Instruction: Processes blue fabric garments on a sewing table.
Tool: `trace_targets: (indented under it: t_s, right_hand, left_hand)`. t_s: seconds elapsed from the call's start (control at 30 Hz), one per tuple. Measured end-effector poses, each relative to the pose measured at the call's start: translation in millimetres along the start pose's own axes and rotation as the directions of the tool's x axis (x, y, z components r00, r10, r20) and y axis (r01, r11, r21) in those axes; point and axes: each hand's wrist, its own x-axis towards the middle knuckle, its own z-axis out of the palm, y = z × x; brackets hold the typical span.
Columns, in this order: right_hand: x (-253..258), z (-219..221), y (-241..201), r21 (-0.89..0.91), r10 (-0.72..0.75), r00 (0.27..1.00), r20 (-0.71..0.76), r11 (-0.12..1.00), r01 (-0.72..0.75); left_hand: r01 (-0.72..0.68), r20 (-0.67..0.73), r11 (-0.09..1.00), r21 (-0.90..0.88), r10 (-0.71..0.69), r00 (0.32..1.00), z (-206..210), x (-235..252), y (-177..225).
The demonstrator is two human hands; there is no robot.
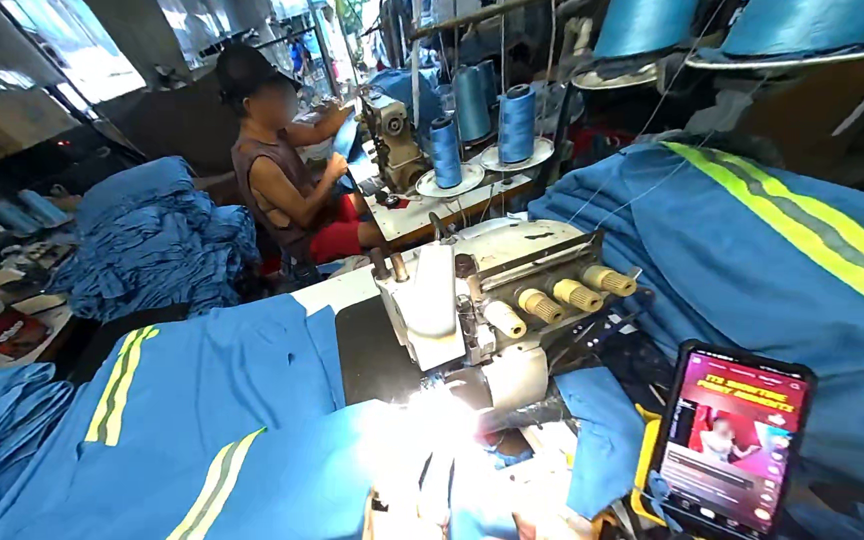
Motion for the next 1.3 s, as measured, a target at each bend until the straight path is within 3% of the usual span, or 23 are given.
trace_targets:
  t_s: [0.1, 0.17, 0.27, 0.37, 0.47, 0.53, 0.6, 0.63, 0.7, 0.77, 0.83, 0.9, 0.97, 1.03, 1.13, 1.2, 1.3]
  right_hand:
    - [22, -2, -13, 0.026, -0.081, 0.992, -0.1, 0.996, 0.084]
    - [33, 1, -21, -0.066, -0.177, 0.977, -0.118, 0.983, 0.17]
    - [26, 11, -37, -0.117, -0.246, 0.969, 0.032, 0.962, 0.248]
    - [10, 14, -33, -0.135, -0.283, 0.951, 0.128, 0.945, 0.299]
    - [0, 5, -28, -0.051, -0.223, 0.968, 0.117, 0.972, 0.23]
    - [-3, 0, -30, -0.002, -0.153, 0.986, 0.071, 0.988, 0.154]
    - [-2, -2, -33, 0.035, -0.095, 0.994, 0.047, 0.995, 0.093]
    - [-1, -2, -34, 0.052, -0.076, 0.996, 0.049, 0.996, 0.074]
    - [2, -1, -32, 0.097, -0.083, 0.993, 0.081, 0.992, 0.075]
    - [5, -1, -32, 0.109, -0.108, 0.988, 0.115, 0.99, 0.095]
    - [4, -1, -34, 0.07, -0.115, 0.984, 0.139, 0.992, 0.106]
    - [2, -1, -36, 0.037, -0.096, 0.985, 0.143, 0.995, 0.092]
    - [0, -2, -34, 0.044, -0.07, 0.99, 0.123, 0.997, 0.065]
    - [-1, -1, -32, 0.077, -0.061, 0.99, 0.128, 0.996, 0.051]
    - [0, 3, -33, 0.075, -0.129, 0.97, 0.205, 0.99, 0.115]
    - [2, 4, -38, 0.029, -0.217, 0.928, 0.302, 0.975, 0.218]
    - [4, 4, -49, -0.054, -0.291, 0.883, 0.369, 0.941, 0.333]
  left_hand:
    - [0.014, -0.061, 0.995, -0.103, -0.02, 0.998, -3, 3, -5]
    - [0.049, -0.068, 0.973, -0.224, -0.066, 0.996, -9, 8, -11]
    - [0.027, -0.064, 0.947, -0.321, -0.05, 0.997, -22, 16, -18]
    - [-0.059, 0.08, 0.922, -0.383, 0.096, 0.992, -37, 26, -14]
    - [-0.072, 0.271, 0.992, -0.107, 0.099, 0.957, -38, 38, -26]
    - [-0.044, 0.257, 0.979, 0.199, -0.009, 0.966, -31, 39, -42]
    - [0.112, 0.128, 0.94, 0.322, -0.161, 0.979, -33, 40, -47]
    - [0.197, 0.056, 0.929, 0.314, -0.225, 0.973, -37, 40, -45]
    - [0.148, -0.022, 0.966, 0.212, -0.147, 0.989, -40, 40, -34]
    - [-0.034, 0.08, 0.996, 0.082, 0.027, 0.996, -35, 38, -19]
    - [-0.141, 0.215, 0.984, 0.11, 0.115, 0.97, -24, 35, -15]
    - [-0.024, 0.196, 0.986, 0.162, -0.008, 0.981, -19, 32, -27]
    - [0.141, 0.035, 0.977, 0.159, -0.149, 0.988, -25, 32, -40]
    - [0.157, -0.052, 0.986, 0.056, -0.154, 0.987, -34, 27, -46]
    - [0.063, 0.181, 0.97, -0.237, -0.02, 0.983, -43, 19, -36]
    - [0.024, 0.345, 0.929, -0.368, 0.113, 0.932, -49, 18, -32]
    - [0.105, 0.349, 0.784, -0.612, 0.148, 0.925, -66, 28, -27]
